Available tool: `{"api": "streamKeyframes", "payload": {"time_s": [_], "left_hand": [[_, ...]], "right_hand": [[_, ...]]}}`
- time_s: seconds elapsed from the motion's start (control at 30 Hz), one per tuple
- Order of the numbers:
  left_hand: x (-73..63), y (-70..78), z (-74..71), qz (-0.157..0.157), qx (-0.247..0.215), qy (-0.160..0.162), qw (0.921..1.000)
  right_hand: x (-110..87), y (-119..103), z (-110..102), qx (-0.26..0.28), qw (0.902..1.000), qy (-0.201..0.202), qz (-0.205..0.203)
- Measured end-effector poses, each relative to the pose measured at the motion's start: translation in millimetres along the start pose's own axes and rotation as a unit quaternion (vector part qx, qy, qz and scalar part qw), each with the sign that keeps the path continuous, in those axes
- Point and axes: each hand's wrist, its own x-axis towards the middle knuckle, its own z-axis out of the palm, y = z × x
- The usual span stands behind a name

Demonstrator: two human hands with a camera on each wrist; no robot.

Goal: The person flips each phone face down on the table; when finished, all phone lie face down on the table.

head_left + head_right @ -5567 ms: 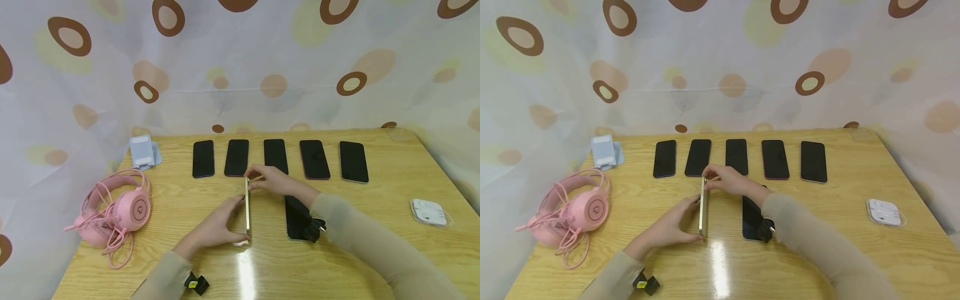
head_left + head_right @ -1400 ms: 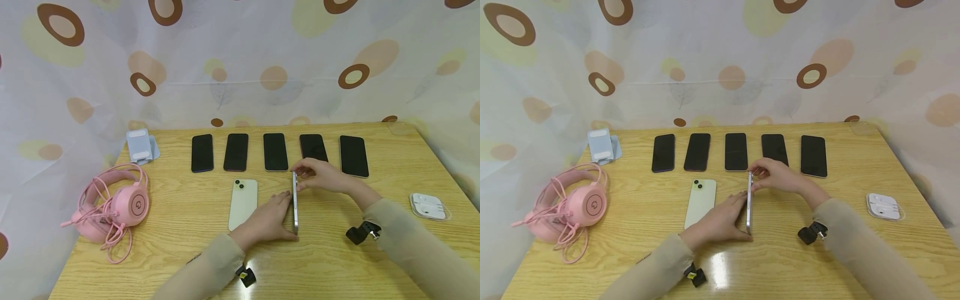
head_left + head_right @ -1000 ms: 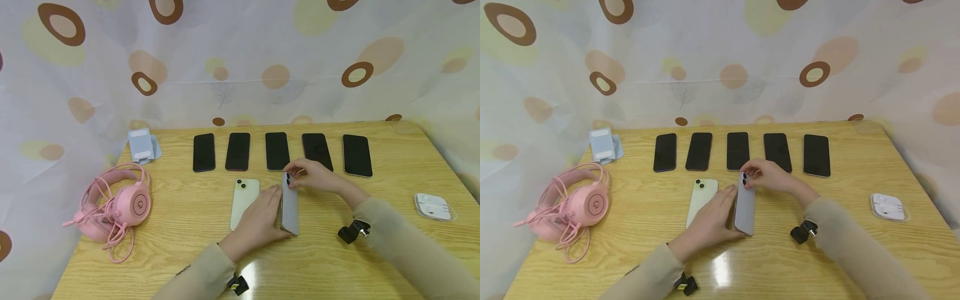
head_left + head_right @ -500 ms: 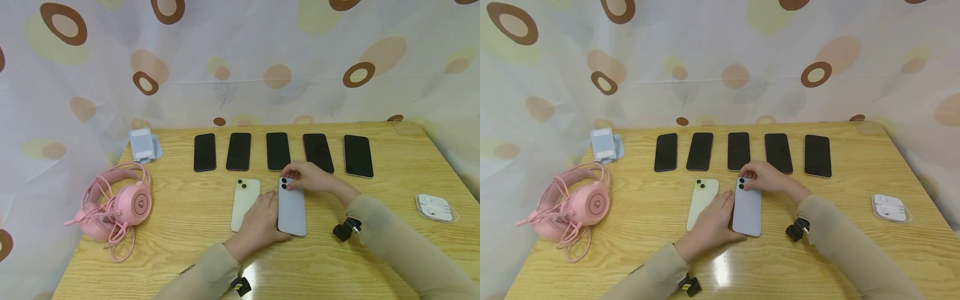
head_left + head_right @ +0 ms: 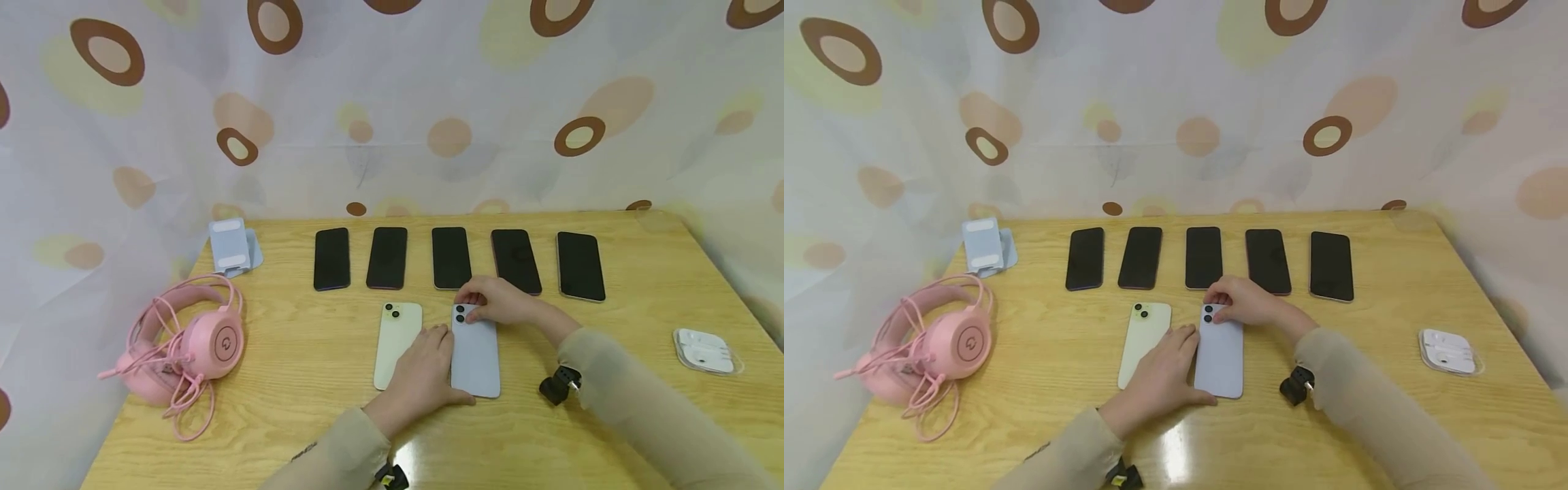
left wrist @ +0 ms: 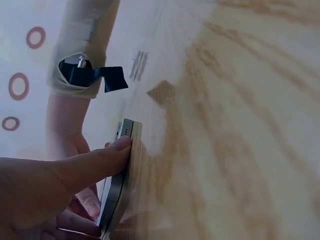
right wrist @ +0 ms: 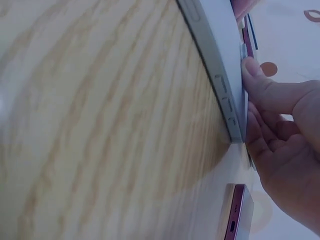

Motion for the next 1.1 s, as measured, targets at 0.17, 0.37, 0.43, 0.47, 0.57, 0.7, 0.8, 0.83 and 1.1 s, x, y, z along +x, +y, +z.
{"api": "streamKeyframes", "payload": {"time_s": [0.17, 0.37, 0.43, 0.47, 0.57, 0.7, 0.8, 0.83, 1.1], "left_hand": [[-1.5, -2.6, -4.1, 0.013, -0.006, 0.0, 0.9999], [2.0, -26.3, -32.6, -0.01, -0.102, 0.042, 0.9938], [2.7, -42.7, -45.4, -0.031, -0.162, 0.082, 0.9829], [2.6, -52.4, -51.2, -0.043, -0.192, 0.103, 0.975], [3.0, -85.6, -61.9, -0.07, -0.27, 0.169, 0.9454], [6.3, -131.5, -65.6, -0.113, -0.319, 0.233, 0.9115], [11.0, -163.0, -59.9, -0.148, -0.34, 0.273, 0.8876], [12.7, -172.1, -56.9, -0.163, -0.345, 0.284, 0.8796], [14.9, -211.1, -38.4, -0.247, -0.321, 0.325, 0.8546]], "right_hand": [[0.2, 0.7, -0.6, 0.002, 1.0, -0.007, 0.006], [7.2, -0.5, -8.1, -0.011, 0.9991, -0.039, 0.007], [11.9, -3.4, -10.7, -0.016, 0.9983, -0.055, 0.009], [14.8, -5.6, -11.4, -0.016, 0.998, -0.06, 0.01], [27.7, -13.5, -9.1, -0.002, 0.9982, -0.058, 0.016], [53.2, -29.2, 1.6, 0.043, 0.9984, -0.015, 0.035], [76.4, -44.3, 13.0, 0.079, 0.9946, 0.025, 0.063], [84.8, -49.7, 17.3, 0.095, 0.992, 0.037, 0.074], [139.0, -85.2, 56.0, 0.253, 0.9567, 0.083, 0.116]]}}
